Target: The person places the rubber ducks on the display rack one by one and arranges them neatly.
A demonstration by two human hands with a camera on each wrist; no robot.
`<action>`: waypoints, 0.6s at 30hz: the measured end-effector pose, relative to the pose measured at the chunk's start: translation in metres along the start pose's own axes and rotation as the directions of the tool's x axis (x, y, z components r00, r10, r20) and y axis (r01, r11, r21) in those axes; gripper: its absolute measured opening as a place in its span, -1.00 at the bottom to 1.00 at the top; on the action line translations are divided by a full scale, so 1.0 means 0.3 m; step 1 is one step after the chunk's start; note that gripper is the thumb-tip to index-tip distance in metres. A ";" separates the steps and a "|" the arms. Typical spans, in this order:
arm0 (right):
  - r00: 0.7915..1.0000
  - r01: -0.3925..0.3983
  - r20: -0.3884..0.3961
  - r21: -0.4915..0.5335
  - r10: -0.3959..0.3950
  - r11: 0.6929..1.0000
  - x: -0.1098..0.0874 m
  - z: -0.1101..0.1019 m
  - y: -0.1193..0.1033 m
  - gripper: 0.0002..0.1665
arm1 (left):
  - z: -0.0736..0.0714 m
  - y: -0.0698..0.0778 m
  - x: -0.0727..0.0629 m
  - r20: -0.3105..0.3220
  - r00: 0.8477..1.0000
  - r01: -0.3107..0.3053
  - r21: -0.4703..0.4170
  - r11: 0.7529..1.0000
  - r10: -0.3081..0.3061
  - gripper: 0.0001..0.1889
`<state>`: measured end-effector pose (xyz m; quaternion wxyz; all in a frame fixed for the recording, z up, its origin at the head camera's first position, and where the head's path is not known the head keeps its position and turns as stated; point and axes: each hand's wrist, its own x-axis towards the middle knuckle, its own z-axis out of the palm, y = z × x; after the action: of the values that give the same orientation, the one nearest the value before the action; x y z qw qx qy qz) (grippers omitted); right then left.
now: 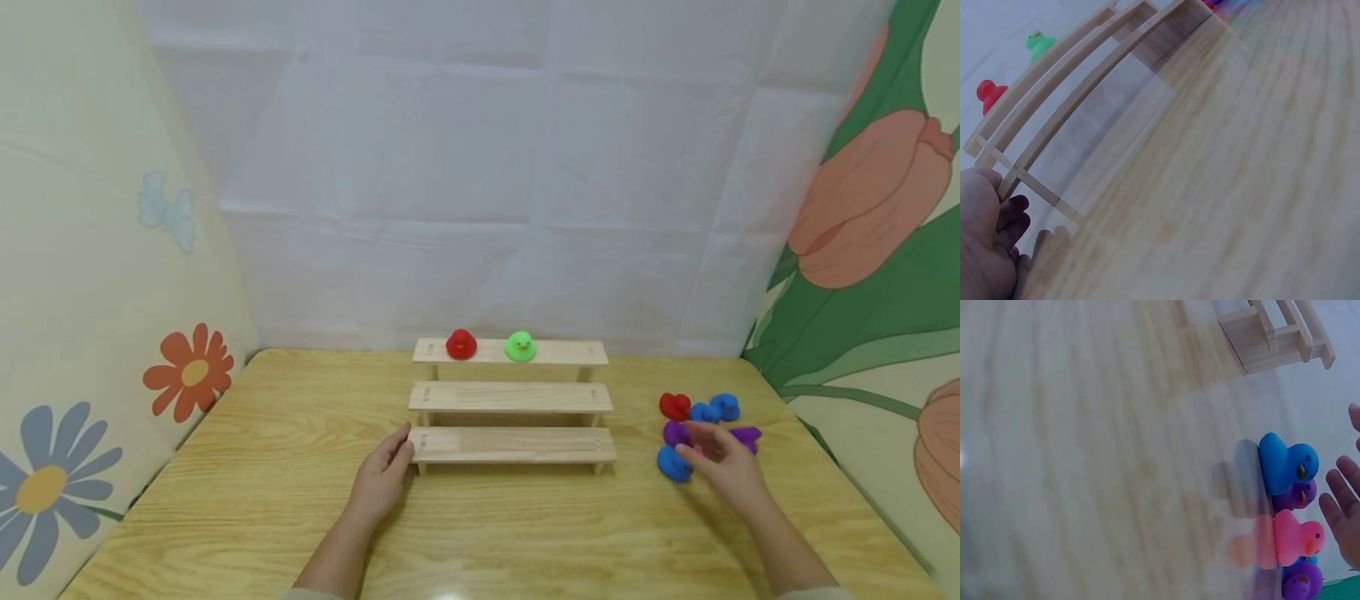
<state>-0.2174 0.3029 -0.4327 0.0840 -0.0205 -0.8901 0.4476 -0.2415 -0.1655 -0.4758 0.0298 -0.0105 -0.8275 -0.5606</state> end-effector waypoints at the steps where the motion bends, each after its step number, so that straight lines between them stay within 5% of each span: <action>1: 1.000 -0.005 0.002 -0.001 0.005 1.000 -0.003 0.001 0.002 -0.39 | -0.001 0.001 -0.001 0.002 1.000 0.001 0.001 1.000 -0.001 -0.48; 18: 1.000 -0.008 0.011 -0.026 0.009 1.000 -0.030 0.026 0.044 -0.40 | 0.000 0.002 0.000 0.004 1.000 -0.005 -0.004 1.000 0.005 -0.48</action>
<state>-0.2103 0.3038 -0.4490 0.0770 -0.0230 -0.8962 0.4363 -0.2415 -0.1653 -0.4751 0.0295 -0.0139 -0.8265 -0.5620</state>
